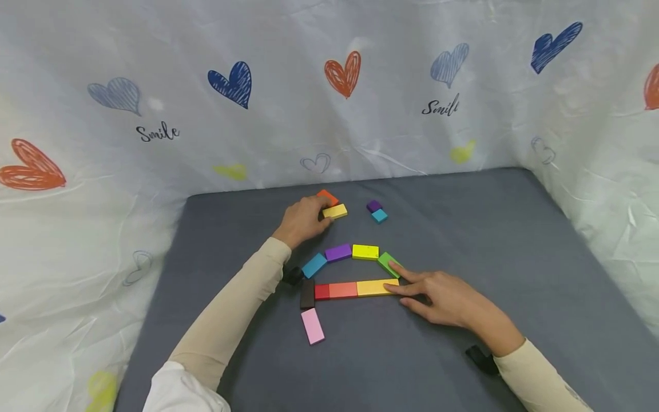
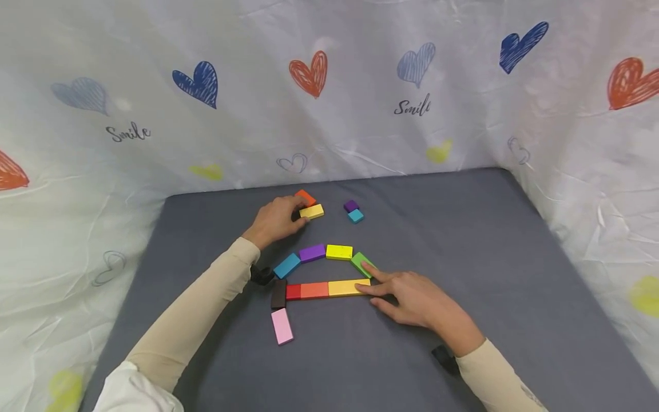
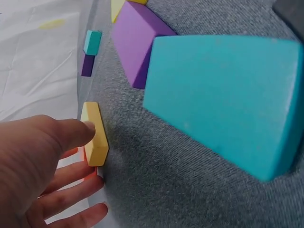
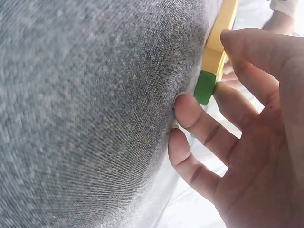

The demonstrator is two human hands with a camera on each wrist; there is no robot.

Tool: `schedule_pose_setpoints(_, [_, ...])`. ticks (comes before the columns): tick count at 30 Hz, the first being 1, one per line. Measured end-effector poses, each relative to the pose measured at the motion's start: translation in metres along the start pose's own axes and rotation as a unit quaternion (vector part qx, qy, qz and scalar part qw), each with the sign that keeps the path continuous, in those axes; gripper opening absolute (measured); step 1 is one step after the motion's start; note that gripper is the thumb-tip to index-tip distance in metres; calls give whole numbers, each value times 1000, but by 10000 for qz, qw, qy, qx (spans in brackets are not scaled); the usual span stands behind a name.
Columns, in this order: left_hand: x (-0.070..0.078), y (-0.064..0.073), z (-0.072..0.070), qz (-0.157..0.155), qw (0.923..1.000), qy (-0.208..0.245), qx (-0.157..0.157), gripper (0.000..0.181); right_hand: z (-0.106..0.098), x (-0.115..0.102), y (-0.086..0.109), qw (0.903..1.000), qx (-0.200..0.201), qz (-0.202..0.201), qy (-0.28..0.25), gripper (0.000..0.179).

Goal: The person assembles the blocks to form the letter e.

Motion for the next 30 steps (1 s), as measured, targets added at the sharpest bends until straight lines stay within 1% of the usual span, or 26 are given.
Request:
schedule_pose_setpoints(4, [-1, -2, 0, -42, 10000, -40, 53, 43, -1, -2, -2, 10000, 27, -50, 2, 44])
schedule_pose_setpoints(13, [1, -4, 4, -130, 9999, -105, 20, 42, 2, -2, 1, 10000, -33, 35, -78, 43])
schedule_pose_setpoints(16, [1, -5, 5, -108, 9999, -99, 27, 41, 2, -2, 1, 10000, -20, 32, -72, 43])
schedule_pose_setpoints(20, [0, -5, 4, -71, 10000, 58, 12, 41, 2, -1, 1, 10000, -6, 8, -82, 43])
schedule_pose_setpoints(24, [-3, -5, 1, -55, 9997, 238, 67, 40, 1, 0, 0, 9999, 10, 25, -99, 44])
schedule_pose_setpoints(30, [-6, 5, -8, 60, 9987, 454, 213, 35, 1, 0, -1, 9999, -3, 34, -106, 44])
Point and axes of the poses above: each hand's wrist, its own y-axis away from the middle knuckle, its own z-axis out of the palm, x = y × z, the point moved 5 cm from there along -y, towards the middle knuckle, and after that the axes turned 10 degrees about -z, right-handed, at the moved point
